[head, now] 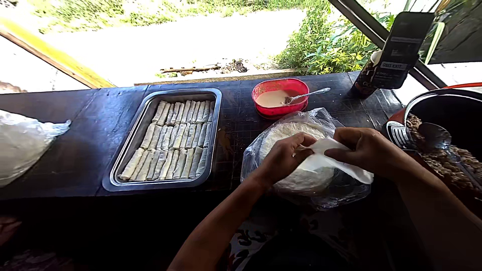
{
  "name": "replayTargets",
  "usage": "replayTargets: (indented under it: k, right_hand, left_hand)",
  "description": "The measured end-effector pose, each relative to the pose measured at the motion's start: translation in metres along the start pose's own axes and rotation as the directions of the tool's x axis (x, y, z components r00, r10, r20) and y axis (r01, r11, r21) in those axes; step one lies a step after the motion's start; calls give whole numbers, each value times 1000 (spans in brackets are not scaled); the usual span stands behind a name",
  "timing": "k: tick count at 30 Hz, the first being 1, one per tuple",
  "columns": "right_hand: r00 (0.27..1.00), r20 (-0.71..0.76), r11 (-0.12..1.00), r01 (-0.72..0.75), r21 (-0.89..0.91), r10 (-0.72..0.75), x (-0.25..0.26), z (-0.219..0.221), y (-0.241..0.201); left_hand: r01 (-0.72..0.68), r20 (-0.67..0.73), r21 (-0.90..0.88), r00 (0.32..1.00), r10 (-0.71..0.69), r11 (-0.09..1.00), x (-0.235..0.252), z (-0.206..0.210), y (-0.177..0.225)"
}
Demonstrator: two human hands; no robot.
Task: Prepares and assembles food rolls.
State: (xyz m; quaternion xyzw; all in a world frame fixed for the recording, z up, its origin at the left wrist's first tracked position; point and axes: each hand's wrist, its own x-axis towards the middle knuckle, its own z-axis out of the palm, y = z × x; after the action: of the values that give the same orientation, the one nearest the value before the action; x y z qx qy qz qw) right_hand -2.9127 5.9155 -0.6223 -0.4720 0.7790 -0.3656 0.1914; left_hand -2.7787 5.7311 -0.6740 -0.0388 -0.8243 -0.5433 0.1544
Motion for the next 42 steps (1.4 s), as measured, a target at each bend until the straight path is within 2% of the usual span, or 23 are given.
replayTargets:
  k: [3,6,10,13,16,21,24,26,29,31,34,36,39,42]
  right_hand:
    - [1000,13,996,20,83,-22,8,-8,7]
    - [999,-38,988,26,150,-20,12,-12,10]
    - [997,-68,959,-21,282,42,19,-12,5]
    - [993,-122,920,43,390,5,28,-9,10]
    - [982,-187,879,125,460,-42,35,-7,15]
    - [966,-241,925,176,338,-96,38,-11,18]
    - [954,-216,940,257,225,-209,45,-8,14]
    - [945,-157,946,305,113,-286,50,-4,10]
    - [947,-166,961,275,-25,-275,51,0,5]
    - [967,-145,975,219,38,-211,44,-5,5]
    - [993,1,978,120,173,-122,33,-17,13]
    - [991,33,978,126,169,-133,32,-21,18]
    - [978,-66,974,205,98,-199,41,-27,14]
    - [969,-150,973,213,88,-198,57,-29,-9]
  left_hand:
    - [53,-20,-75,998,-55,996,6,-22,9]
    - [72,-30,-114,997,-76,991,17,-39,21]
    - [41,-38,25,998,-40,999,38,-54,24]
    - [20,-61,149,998,-11,989,46,-62,20]
    - [17,-68,197,998,-4,980,47,-67,17]
    - [29,-53,190,998,-20,981,41,-74,10]
    - [65,67,96,995,-72,993,43,-72,13]
    - [36,119,42,992,-41,998,50,-59,14]
    - [-23,76,124,997,14,992,62,-45,17]
    - [-13,65,129,998,5,992,65,-46,20]
    - [5,129,135,991,-23,991,65,-54,23]
    - [9,156,174,987,-36,985,66,-59,21]
    - [36,135,165,989,-59,986,77,-67,15]
    - [103,170,92,978,-118,990,87,-71,16]
